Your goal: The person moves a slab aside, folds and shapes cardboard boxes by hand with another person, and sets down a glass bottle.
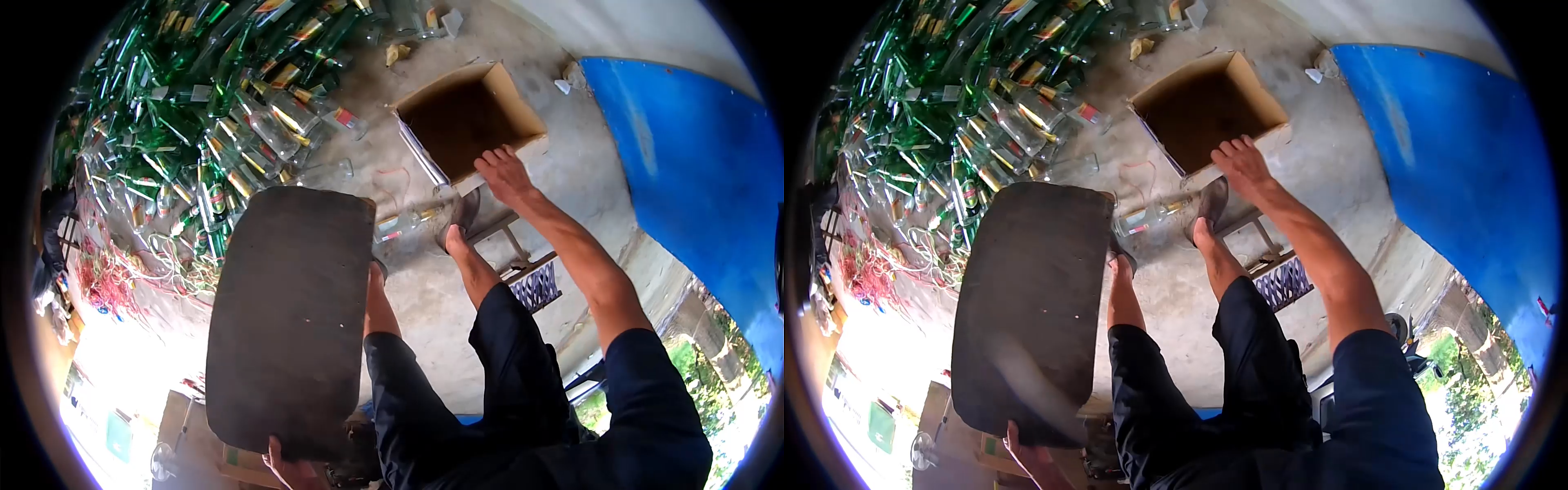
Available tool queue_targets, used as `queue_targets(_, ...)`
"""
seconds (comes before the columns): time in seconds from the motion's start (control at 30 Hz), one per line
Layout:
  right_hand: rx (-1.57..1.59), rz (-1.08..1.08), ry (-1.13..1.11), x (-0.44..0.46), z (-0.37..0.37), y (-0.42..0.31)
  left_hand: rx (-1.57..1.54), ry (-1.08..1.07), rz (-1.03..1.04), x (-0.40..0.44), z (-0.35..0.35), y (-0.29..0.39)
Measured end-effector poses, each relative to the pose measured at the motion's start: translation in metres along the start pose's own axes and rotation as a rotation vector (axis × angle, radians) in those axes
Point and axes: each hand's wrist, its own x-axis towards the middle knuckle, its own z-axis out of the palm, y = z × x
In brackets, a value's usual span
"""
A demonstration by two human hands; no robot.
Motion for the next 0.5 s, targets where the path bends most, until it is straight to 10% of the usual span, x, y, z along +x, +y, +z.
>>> queue_targets(0.43,0.251,0.054,-0.377,0.123,-0.065,0.030,0.174,0.011,0.020,-0.017,0.032,-0.013)
queue_targets(0.5,0.247,0.036,-0.174,0.146,-0.038,0.044,0.192,0.064,0.003,-0.022,0.039,-0.010)
